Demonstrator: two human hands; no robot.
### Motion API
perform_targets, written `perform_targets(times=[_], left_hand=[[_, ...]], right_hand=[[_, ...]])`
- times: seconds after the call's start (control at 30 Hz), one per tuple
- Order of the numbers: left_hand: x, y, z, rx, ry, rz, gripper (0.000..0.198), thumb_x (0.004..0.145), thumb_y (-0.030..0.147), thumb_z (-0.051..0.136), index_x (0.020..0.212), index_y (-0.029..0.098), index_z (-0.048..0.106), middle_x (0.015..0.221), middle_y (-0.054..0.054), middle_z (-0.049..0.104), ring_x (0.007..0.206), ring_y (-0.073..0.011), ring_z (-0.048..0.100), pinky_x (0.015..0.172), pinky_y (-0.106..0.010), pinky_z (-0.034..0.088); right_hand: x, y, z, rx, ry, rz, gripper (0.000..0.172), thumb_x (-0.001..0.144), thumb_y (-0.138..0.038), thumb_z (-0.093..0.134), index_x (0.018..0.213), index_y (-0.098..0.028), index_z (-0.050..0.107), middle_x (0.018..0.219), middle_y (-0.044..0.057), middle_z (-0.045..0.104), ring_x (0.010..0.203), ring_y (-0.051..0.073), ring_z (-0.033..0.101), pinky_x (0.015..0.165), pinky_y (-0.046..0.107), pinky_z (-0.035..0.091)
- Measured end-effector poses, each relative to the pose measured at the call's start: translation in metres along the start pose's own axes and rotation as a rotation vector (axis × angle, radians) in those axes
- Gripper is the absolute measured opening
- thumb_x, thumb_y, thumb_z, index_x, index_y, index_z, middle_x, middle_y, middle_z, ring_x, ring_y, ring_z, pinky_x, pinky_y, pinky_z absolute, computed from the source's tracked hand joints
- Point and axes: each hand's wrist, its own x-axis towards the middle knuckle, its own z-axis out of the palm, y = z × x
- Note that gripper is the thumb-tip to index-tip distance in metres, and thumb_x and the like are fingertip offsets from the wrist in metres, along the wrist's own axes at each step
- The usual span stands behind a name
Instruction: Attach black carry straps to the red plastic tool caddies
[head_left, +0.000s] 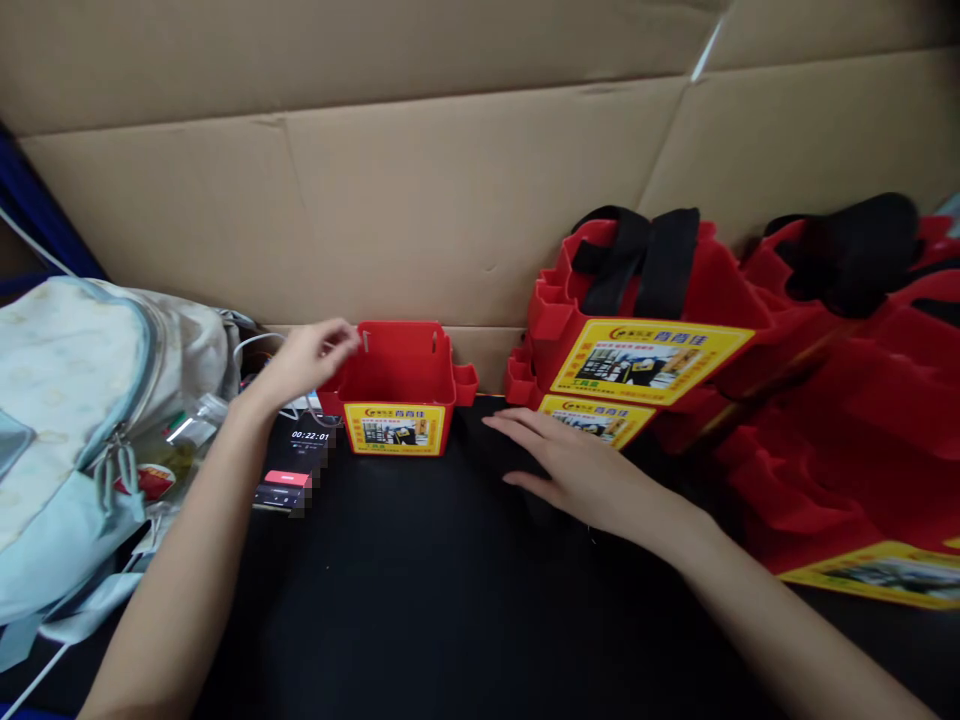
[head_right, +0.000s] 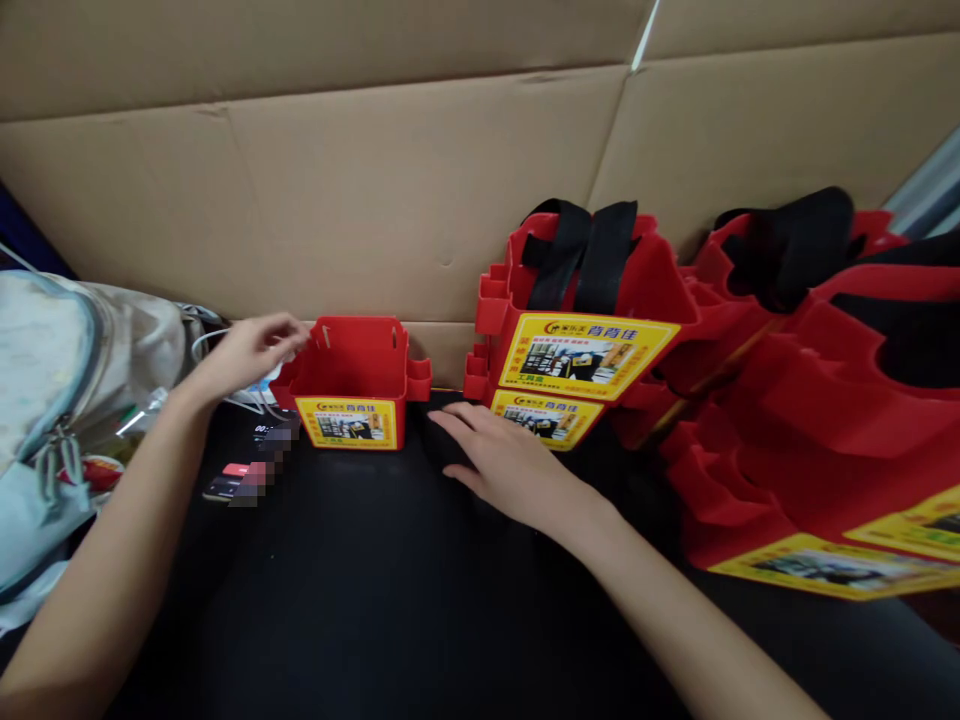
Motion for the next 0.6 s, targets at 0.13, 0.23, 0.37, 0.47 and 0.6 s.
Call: perform_targets(times=[0.13, 0.23, 0.37, 0.47, 0.6], left_hand=[[-0.007, -0.035, -0.001, 0.173, -0.088, -0.165, 0.029, 0.078, 0.015, 0.035, 0.091, 0.011, 0.060, 0.086, -0.011, 0.066, 0.077, -0.0197, 0.061, 0.070, -0.029, 0.045], [-0.015, -0.045, 0.012, 0.184, -0.216, -0.161, 0.027, 0.076, 0.018, 0.040, 0.090, 0.010, 0.061, 0.084, -0.013, 0.066, 0.073, -0.0208, 0.062, 0.064, -0.028, 0.044], [-0.029, -0.042, 0.022, 0.177, -0.380, -0.107, 0.022, 0.069, 0.026, 0.055, 0.085, 0.015, 0.065, 0.081, -0.008, 0.068, 0.072, -0.0184, 0.061, 0.066, -0.024, 0.043], [-0.040, -0.043, 0.006, 0.157, -0.475, -0.042, 0.016, 0.070, 0.025, 0.056, 0.078, 0.018, 0.068, 0.072, -0.002, 0.068, 0.066, -0.0120, 0.058, 0.068, -0.020, 0.041], [-0.058, -0.062, -0.047, 0.183, -0.428, -0.031, 0.019, 0.076, 0.019, 0.050, 0.081, 0.021, 0.068, 0.083, 0.004, 0.068, 0.076, -0.0064, 0.055, 0.081, -0.019, 0.038]], right_hand=[[0.025, -0.019, 0.009, -0.079, 0.226, -0.124, 0.054, 0.086, -0.029, 0.046, 0.136, -0.016, 0.032, 0.144, 0.008, 0.029, 0.134, 0.022, 0.023, 0.104, 0.040, 0.033], [0.045, -0.024, 0.019, -0.139, 0.293, -0.198, 0.053, 0.086, -0.028, 0.046, 0.136, -0.015, 0.033, 0.143, 0.009, 0.031, 0.135, 0.023, 0.020, 0.106, 0.043, 0.028], [0.071, -0.024, 0.030, -0.166, 0.244, -0.243, 0.041, 0.088, -0.019, 0.041, 0.128, -0.016, 0.046, 0.117, 0.009, 0.057, 0.113, 0.022, 0.047, 0.105, 0.044, 0.025], [0.082, -0.024, 0.033, -0.071, 0.180, -0.226, 0.039, 0.090, -0.013, 0.033, 0.126, -0.016, 0.049, 0.097, 0.008, 0.063, 0.091, 0.018, 0.056, 0.096, 0.039, 0.034], [0.090, -0.026, 0.034, 0.012, 0.169, -0.222, 0.038, 0.089, -0.014, 0.034, 0.123, -0.016, 0.050, 0.096, 0.008, 0.062, 0.085, 0.017, 0.056, 0.085, 0.035, 0.038]])
